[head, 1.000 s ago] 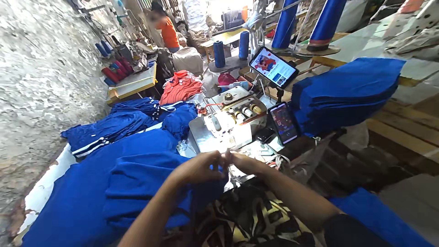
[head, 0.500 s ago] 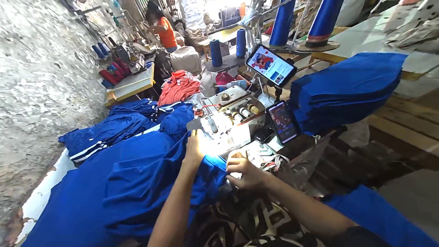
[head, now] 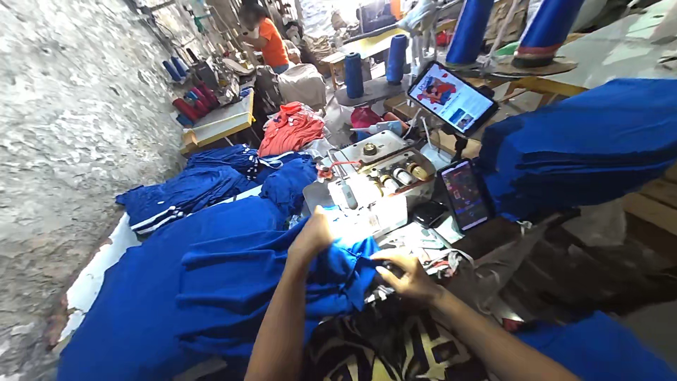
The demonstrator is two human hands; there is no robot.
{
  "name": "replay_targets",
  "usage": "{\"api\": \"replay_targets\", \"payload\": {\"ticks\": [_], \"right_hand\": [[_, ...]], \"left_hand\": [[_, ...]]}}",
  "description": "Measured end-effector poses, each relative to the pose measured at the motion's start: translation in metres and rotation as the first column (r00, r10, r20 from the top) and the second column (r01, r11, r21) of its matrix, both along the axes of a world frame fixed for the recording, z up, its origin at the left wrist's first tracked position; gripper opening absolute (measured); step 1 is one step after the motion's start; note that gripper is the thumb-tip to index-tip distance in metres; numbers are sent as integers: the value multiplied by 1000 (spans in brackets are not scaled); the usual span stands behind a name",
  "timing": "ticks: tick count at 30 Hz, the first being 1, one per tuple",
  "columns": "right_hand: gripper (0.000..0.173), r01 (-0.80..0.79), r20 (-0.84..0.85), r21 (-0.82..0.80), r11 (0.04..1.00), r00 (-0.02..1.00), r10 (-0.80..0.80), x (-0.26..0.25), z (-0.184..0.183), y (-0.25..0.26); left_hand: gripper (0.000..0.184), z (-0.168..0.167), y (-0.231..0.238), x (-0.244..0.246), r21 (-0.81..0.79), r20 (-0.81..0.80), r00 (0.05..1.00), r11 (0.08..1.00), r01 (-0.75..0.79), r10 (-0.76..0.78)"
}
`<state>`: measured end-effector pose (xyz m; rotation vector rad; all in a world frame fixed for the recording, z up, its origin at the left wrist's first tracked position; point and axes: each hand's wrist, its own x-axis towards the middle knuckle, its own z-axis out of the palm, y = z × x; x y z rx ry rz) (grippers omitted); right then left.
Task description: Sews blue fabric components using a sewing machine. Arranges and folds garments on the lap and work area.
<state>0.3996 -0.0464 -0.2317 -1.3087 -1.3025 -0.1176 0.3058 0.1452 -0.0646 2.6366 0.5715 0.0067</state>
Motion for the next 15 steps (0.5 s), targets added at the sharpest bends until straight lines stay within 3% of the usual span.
{"api": "replay_targets", "payload": {"ticks": [2, 5, 9, 15], "right_hand": [[31, -89, -120, 58, 994, 988, 96, 3, -15, -5], [42, -90, -361, 144, 986, 922, 137, 4, -28, -5], [39, -79, -502, 188, 979, 849, 165, 7, -25, -2], [40, -91, -450, 127, 988, 882, 139, 13, -26, -1]], "left_hand": [[21, 5, 30, -13, -124, 219, 967, 987, -105, 130], [22, -7, 93, -11, -55, 476, 786, 905, -421, 395], [22, -31, 150, 6, -70, 359, 777, 845, -531, 518], [38, -59, 164, 35, -26, 167, 799, 813, -581, 577]]}}
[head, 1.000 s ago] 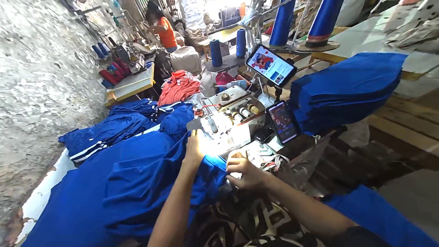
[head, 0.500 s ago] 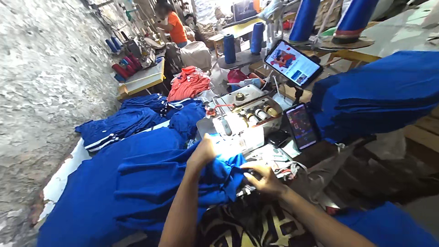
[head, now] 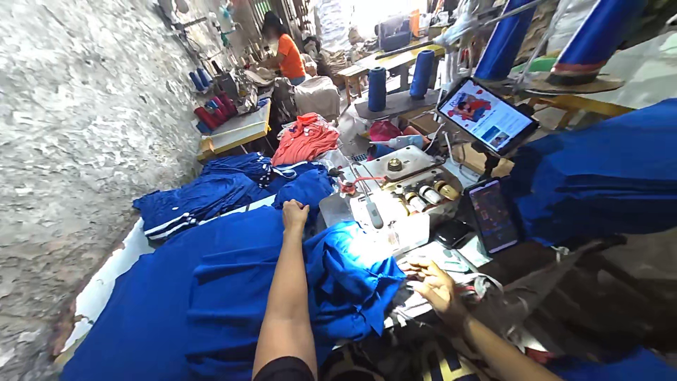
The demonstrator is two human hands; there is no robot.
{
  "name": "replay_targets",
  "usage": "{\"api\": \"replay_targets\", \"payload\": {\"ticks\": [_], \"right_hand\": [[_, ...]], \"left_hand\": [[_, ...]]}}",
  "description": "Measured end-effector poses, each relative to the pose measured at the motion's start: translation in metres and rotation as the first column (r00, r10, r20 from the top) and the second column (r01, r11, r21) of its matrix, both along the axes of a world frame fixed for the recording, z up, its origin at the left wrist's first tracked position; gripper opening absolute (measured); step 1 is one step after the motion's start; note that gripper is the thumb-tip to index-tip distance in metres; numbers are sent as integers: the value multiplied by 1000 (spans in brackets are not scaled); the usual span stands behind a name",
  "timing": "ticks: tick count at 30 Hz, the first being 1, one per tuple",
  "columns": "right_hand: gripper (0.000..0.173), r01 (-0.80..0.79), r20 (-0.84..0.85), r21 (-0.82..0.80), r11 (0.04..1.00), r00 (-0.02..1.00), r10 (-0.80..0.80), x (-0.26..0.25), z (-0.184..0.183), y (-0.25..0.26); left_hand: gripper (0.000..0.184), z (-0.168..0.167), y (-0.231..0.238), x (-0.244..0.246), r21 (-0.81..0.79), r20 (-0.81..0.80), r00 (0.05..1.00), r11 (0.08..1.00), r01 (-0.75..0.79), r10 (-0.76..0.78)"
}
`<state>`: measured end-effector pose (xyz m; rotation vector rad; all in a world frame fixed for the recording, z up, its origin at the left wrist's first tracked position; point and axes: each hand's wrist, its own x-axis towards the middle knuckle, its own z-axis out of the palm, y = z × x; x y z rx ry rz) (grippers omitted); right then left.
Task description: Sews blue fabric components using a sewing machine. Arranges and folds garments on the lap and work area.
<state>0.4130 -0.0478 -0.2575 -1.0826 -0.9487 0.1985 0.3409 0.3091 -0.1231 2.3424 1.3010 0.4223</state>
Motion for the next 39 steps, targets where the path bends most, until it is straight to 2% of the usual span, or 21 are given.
{"api": "replay_targets", "payload": {"ticks": [2, 4, 7, 9, 11, 13, 14, 16, 18, 19, 21, 24, 26, 29, 33, 36, 39], "right_hand": [[36, 1, -4, 10, 1000, 1000, -1, 1, 1, 0], [32, -21, -19, 14, 1000, 1000, 21, 1, 3, -2], [22, -10, -1, 34, 999, 1000, 10, 2, 6, -3], [16, 33, -15, 85, 996, 999, -32, 2, 2, -6], [16, 172, -6, 103, 980, 985, -172, 1, 3, -17], [16, 351, 73, 100, 931, 931, -359, 10, 8, -41], [15, 479, 109, 82, 874, 867, -486, 21, 12, -54], [17, 726, 165, -56, 686, 684, -710, 47, 26, -81], [21, 830, 233, -233, 507, 554, -799, 79, 30, -106], [24, 834, 270, -311, 456, 537, -799, 92, 27, -113], [32, 810, 362, -431, 397, 558, -747, 101, 22, -116], [51, 804, 531, -502, 319, 577, -621, 83, 13, -98], [61, 803, 569, -505, 315, 585, -578, 68, 6, -87], [61, 857, 589, -406, 316, 510, -627, 61, -4, -79], [61, 872, 599, -368, 324, 489, -635, 63, -16, -80], [62, 867, 598, -364, 340, 497, -628, 68, -17, -83], [65, 853, 563, -380, 358, 520, -642, 70, -21, -88]], "left_hand": [[35, -1, -1, 0, -14, -42, 999, 1000, 27, -27], [35, 1, -2, -6, -46, -2, 998, 997, 59, -59], [40, 1, 6, -23, -82, 271, 961, 993, 84, -59], [41, 4, 15, -33, -18, 519, 852, 995, 94, -71], [42, 16, 19, -48, 57, 666, 740, 995, 77, -95], [43, 35, 18, -73, 119, 740, 662, 992, 48, -120], [41, 45, 15, -87, 130, 774, 623, 991, 25, -117], [34, 65, 1, -113, 139, 821, 561, 990, -17, -106], [28, 77, -19, -131, 163, 793, 597, 987, -14, -123], [32, 79, -27, -137, 180, 750, 647, 984, -4, -134], [43, 79, -38, -138, 194, 651, 749, 981, -5, -125], [50, 68, -45, -121, 105, 560, 828, 994, -22, -41], [45, 50, -37, -105, 73, 489, 872, 997, -6, -30], [32, 35, -28, -78, 87, 332, 943, 996, 5, -34], [26, 19, -23, -40, 120, 201, 979, 991, -56, 31], [35, 8, -8, -27, 116, 158, 982, 985, -124, 105], [57, 12, 1, -19, 75, -83, 993, 994, -83, 89]]}}
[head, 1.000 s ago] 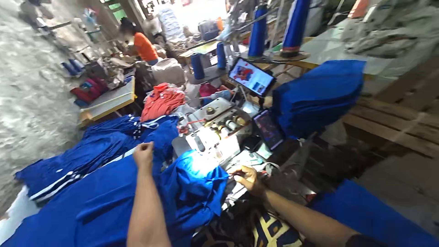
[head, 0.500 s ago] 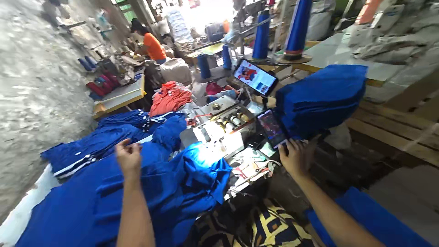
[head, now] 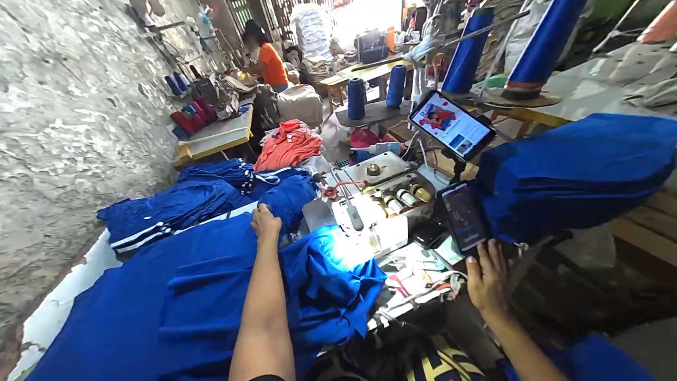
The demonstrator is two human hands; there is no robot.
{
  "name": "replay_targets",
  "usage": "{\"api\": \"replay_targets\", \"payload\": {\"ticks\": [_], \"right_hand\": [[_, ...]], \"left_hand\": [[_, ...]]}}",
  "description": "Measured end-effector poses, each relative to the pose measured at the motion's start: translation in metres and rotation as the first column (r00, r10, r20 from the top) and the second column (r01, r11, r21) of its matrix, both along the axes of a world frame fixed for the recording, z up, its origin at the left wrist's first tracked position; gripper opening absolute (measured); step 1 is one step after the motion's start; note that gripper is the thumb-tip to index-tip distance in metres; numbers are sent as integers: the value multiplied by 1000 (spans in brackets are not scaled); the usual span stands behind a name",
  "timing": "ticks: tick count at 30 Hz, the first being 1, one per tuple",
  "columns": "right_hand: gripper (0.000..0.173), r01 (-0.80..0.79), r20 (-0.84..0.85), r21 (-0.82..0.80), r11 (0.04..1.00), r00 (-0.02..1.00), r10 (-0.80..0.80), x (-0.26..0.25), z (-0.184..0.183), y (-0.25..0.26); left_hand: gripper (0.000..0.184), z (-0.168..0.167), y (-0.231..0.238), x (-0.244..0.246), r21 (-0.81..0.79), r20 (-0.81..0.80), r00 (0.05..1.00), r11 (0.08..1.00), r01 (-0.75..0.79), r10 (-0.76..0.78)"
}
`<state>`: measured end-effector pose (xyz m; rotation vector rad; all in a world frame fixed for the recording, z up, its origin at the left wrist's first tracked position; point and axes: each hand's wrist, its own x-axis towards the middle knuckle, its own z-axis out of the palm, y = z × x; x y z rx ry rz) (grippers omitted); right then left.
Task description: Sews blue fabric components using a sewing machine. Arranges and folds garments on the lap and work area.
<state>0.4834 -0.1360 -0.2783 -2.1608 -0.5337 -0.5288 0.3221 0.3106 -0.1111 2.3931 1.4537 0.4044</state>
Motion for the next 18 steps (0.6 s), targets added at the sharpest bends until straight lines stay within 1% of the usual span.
{"api": "replay_targets", "payload": {"ticks": [1, 2, 3, 5, 6, 7, 8, 9, 10, 11, 12, 13, 14, 15, 17, 18], "right_hand": [[63, -4, 21, 1, 1000, 1000, 4, 1, -2, -1], [62, -8, 44, 1, 1000, 999, 8, 2, -4, -1], [62, -12, 52, 6, 1000, 999, 11, 2, -5, -1], [62, -19, 51, 0, 1000, 999, 19, 1, -4, -2], [60, -26, 53, -17, 1000, 998, 27, 0, -2, -3], [58, -30, 52, -28, 999, 998, 31, -2, 1, -3], [56, -29, 44, -24, 999, 999, 31, -3, 3, -4], [57, -27, 34, -26, 999, 999, 28, -3, 4, -5], [57, -26, 27, -40, 999, 999, 27, -4, 5, -5], [56, -27, 26, -55, 998, 999, 28, -3, 5, -5], [55, -24, 25, -65, 998, 999, 25, -3, 6, -5], [55, -17, 24, -64, 998, 1000, 19, -3, 7, -4], [57, -10, 20, -66, 998, 1000, 12, -3, 6, -2], [58, -9, 12, -71, 997, 1000, 10, -3, 5, -2], [55, -15, -13, -65, 998, 1000, 15, -2, 6, -2], [54, -17, -32, -58, 998, 999, 16, -1, 8, -2]], "left_hand": [[62, 1, 2, 2, 3, -92, 996, 1000, 21, -20], [62, 0, 4, 4, 21, -155, 988, 999, 34, -30], [56, -2, 6, 4, 44, -185, 982, 998, 39, -30], [36, -4, 9, 3, 71, -158, 987, 997, 30, -19], [31, -5, 11, 2, 76, -98, 995, 997, 21, -14], [30, -5, 13, -1, 85, -9, 1000, 996, 7, -7], [30, -7, 18, -6, 103, 116, 993, 995, -6, -6], [32, -11, 24, -11, 118, 258, 966, 993, -27, -4], [34, -14, 29, -16, 107, 404, 915, 992, -64, 16], [36, -16, 33, -21, 59, 556, 830, 994, -97, 48], [36, -14, 33, -26, -26, 689, 718, 993, -113, 99], [34, -11, 31, -32, -100, 770, 622, 990, -98, 139], [32, -8, 29, -40, -126, 796, 587, 989, -76, 146], [32, -7, 27, -50, -111, 778, 617, 992, -57, 123], [36, -2, 21, -65, -70, 672, 738, 997, -12, 56], [40, 2, 18, -69, -52, 621, 783, 998, 38, 3]]}}
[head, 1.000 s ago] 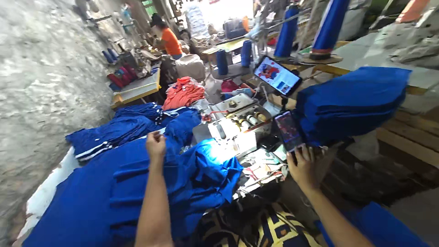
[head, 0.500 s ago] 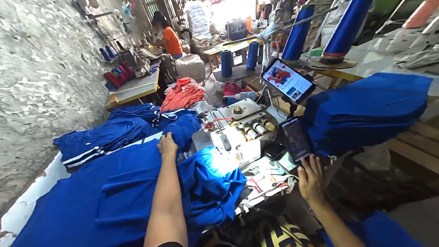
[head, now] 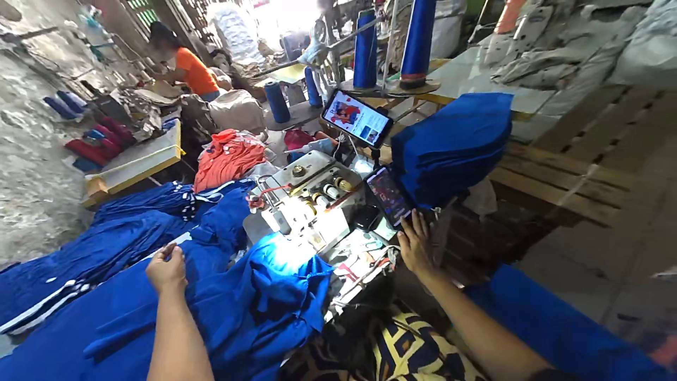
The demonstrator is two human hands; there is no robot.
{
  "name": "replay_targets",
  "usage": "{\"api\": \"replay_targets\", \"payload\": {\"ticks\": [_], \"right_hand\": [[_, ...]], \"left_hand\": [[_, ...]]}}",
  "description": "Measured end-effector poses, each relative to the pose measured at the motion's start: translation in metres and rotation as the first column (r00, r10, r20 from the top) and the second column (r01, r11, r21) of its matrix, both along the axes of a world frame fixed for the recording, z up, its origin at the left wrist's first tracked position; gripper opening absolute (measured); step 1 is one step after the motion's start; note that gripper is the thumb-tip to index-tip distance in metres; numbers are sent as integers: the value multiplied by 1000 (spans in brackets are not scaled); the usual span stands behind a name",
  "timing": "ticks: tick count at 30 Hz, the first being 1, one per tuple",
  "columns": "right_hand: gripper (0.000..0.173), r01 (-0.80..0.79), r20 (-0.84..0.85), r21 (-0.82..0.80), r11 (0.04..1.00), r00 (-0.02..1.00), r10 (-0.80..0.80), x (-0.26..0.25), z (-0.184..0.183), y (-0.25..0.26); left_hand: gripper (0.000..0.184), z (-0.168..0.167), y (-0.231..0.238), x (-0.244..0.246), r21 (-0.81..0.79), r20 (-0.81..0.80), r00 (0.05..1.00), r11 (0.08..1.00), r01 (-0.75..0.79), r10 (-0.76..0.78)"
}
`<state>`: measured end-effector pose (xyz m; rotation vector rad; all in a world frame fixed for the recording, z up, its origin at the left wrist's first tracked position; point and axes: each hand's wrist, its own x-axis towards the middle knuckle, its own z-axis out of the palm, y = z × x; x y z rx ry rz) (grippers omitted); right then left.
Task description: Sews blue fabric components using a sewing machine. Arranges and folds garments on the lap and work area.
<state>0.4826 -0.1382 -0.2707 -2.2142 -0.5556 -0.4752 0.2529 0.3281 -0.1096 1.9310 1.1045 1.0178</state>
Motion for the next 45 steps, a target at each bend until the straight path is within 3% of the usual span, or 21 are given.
{"api": "replay_targets", "payload": {"ticks": [2, 4, 9, 11, 15, 20, 23, 26, 28, 30, 33, 36, 38, 41, 45], "right_hand": [[56, -13, -44, -19, 1000, 999, 12, 2, 2, -1], [55, -9, -45, 11, 1000, 999, 10, 3, 2, -2], [69, 63, 3, 73, 995, 998, -63, 9, -6, 0], [70, 80, 35, 63, 995, 996, -82, 10, -10, 2], [72, 104, 70, 62, 993, 992, -109, 12, -15, 4], [72, 85, 72, 67, 994, 993, -90, 12, -19, 5], [71, 77, 80, 46, 996, 994, -80, 14, -18, 5], [71, 76, 90, 30, 997, 993, -78, 13, -19, 3], [71, 58, 91, 2, 998, 994, -58, 11, -18, 1], [71, 49, 160, -5, 999, 986, -47, 15, -23, 2], [71, 22, 176, 3, 1000, 984, -22, 16, -23, 2], [72, 21, 156, 3, 1000, 988, -21, 15, -22, 1], [73, 16, 152, 0, 1000, 988, -16, 16, -20, 1], [72, -11, 108, -16, 1000, 994, 13, 15, -14, -3], [72, -7, 37, 34, 999, 999, 6, 12, -9, -4]], "left_hand": [[52, 7, -8, -2, 40, -126, 985, 992, 121, -115], [54, 7, -9, 6, 100, -291, 947, 980, 174, -138], [60, 0, 0, 37, 136, -621, 784, 983, 121, -10], [59, -6, 11, 44, 162, -668, 744, 980, 112, 25], [37, -9, 17, 49, 162, -667, 741, 986, 43, 78], [39, -1, 12, 48, 127, -562, 813, 987, -100, 154], [43, -2, 13, 46, 149, -528, 838, 986, -70, 139], [60, 0, 9, 49, 171, -706, 703, 984, 51, 87], [45, 5, 1, 52, 162, -762, 641, 985, 53, 91], [37, 11, -4, 53, 139, -659, 740, 989, -55, 134], [29, 4, 9, 44, 134, -380, 897, 973, -190, 227], [33, -5, 23, 34, 122, -179, 956, 970, -210, 230], [39, -11, 25, 31, 72, 85, 980, 980, -187, 181], [31, -11, 13, 31, 51, 487, 867, 987, -151, 108], [23, 7, -34, 6, 276, 690, 715, 954, -116, -113]]}}
